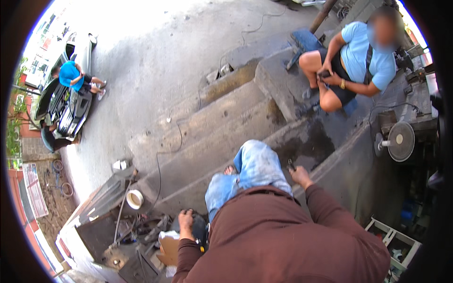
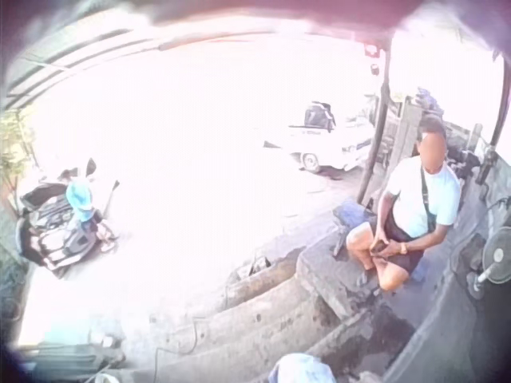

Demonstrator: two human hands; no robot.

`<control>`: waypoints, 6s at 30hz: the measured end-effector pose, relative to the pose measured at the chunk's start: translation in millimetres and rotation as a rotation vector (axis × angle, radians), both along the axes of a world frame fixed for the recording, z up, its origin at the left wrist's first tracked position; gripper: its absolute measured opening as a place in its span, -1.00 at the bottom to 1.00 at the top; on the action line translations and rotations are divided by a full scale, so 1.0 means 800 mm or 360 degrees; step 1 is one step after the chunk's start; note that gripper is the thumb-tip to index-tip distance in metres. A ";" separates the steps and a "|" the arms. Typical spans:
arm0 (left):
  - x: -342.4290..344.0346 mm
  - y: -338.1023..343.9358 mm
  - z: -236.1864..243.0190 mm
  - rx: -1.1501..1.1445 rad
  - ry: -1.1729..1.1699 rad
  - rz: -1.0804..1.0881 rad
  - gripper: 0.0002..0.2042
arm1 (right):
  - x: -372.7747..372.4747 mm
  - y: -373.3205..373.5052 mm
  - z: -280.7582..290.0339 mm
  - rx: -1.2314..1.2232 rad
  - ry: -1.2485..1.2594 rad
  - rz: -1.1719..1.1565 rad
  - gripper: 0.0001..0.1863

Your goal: The person works on a vehicle engine with the hood open, using a wrench to tighten bolts on engine components. They briefly walk away to retrieve a tool and return to continue the repair.

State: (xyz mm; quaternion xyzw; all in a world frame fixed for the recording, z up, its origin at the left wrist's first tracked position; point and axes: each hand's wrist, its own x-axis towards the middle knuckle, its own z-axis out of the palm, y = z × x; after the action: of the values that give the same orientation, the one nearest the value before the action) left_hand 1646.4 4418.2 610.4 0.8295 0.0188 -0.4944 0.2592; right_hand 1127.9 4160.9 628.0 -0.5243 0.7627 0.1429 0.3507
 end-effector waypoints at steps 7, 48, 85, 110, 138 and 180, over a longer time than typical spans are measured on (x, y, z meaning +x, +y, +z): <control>0.142 -0.351 0.022 -0.0661 -0.0335 -0.0242 -0.68 | 0.059 -0.150 -0.057 0.0158 -0.0121 -0.0130 -0.50; 0.140 -1.584 -0.682 0.0286 0.0084 -0.0835 -0.76 | 0.075 -1.331 -0.693 -0.0260 -0.0279 -0.0527 -0.42; -0.450 -2.936 -0.849 0.0416 0.0135 -0.2908 -0.67 | -0.449 -2.245 -0.913 -0.0533 -0.0164 -0.1695 -0.42; -1.730 -3.778 -0.748 -0.0260 0.0444 -0.2762 -0.61 | -1.156 -2.790 -0.881 0.0308 -0.0459 -0.1968 -0.33; -2.629 -4.512 -0.685 -0.0909 0.0452 -0.2764 -0.52 | -2.162 -3.593 -0.824 0.0121 -0.0399 -0.1868 -0.44; -2.931 -5.495 -0.585 -0.0996 -0.0383 -0.0563 -0.54 | -2.612 -5.444 -0.805 -0.0269 -0.0967 0.1095 -0.64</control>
State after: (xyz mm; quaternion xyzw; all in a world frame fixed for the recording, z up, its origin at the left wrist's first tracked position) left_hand -698.0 21.8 142.6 0.7527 -0.3072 -0.4125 0.4109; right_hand -961.9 -194.1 -16.2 -0.7916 0.4163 0.0282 0.4463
